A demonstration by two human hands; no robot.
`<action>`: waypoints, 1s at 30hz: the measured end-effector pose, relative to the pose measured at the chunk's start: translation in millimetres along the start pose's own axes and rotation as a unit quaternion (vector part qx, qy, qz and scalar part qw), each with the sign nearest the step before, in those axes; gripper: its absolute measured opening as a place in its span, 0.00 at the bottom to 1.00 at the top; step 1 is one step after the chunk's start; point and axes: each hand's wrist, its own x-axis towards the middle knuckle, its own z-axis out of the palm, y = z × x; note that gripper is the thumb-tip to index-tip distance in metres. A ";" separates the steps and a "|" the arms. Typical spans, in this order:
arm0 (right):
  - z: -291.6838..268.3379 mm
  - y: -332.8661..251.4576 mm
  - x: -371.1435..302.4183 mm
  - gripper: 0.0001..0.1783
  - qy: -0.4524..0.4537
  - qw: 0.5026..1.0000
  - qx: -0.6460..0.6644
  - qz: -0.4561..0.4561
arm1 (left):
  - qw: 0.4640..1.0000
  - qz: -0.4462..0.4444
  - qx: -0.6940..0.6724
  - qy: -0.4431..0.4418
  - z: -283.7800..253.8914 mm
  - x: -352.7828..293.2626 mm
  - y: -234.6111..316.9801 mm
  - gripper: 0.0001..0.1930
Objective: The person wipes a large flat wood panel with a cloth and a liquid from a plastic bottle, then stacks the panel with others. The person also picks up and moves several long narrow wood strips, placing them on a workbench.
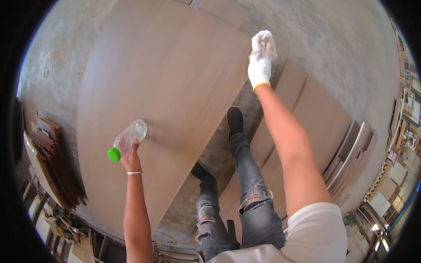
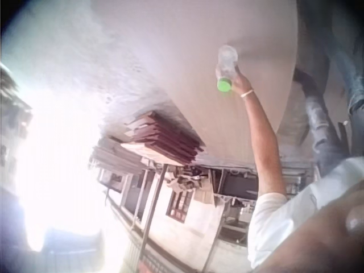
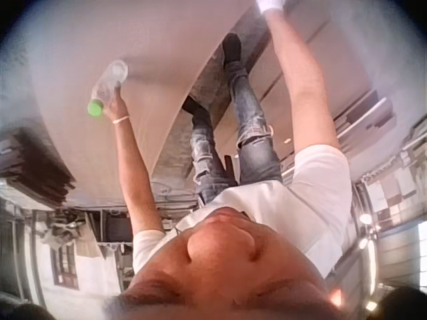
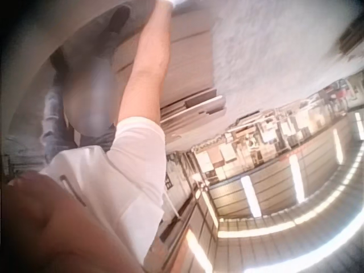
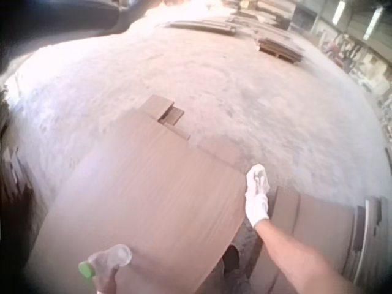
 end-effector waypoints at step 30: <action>98.2 -163.0 -509.0 0.28 -0.296 0.946 0.117 0.067 | 0.997 -0.046 0.021 -0.050 -47.5 -48.2 -12.5 0.33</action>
